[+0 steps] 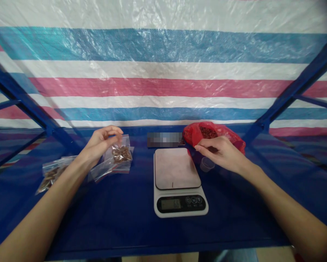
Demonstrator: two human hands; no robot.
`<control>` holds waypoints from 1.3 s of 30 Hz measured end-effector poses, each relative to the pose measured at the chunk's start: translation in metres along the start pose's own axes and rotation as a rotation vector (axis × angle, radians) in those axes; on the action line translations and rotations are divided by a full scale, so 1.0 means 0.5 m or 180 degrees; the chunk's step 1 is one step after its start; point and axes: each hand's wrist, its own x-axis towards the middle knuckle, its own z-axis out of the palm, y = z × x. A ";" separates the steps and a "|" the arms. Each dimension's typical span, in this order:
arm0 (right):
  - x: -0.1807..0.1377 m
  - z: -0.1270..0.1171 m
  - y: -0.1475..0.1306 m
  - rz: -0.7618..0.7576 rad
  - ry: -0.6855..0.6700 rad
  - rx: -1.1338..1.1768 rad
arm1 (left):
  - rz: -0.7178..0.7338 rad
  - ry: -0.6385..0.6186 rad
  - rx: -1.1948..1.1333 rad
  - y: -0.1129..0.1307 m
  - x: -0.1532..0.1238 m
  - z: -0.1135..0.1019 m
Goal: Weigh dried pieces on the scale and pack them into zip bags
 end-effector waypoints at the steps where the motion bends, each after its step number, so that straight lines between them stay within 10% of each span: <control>1: 0.000 0.001 0.000 0.0019 -0.0012 0.0011 | 0.0070 -0.0032 -0.0016 0.006 -0.001 -0.001; 9: 0.003 0.009 0.003 0.0010 0.0084 -0.0057 | 0.0405 0.0111 -0.0093 0.023 -0.001 -0.035; 20: 0.005 0.005 -0.009 0.0102 0.0339 0.0135 | 0.0266 -0.0526 -0.0028 0.027 -0.032 0.060; 31: 0.135 0.078 -0.220 -0.0327 0.0258 0.0315 | 0.0808 -0.0651 -0.0444 0.077 -0.066 0.110; 39: 0.209 0.078 -0.228 0.0071 -0.0103 0.1570 | 0.0628 -0.0669 -0.0658 0.093 -0.071 0.106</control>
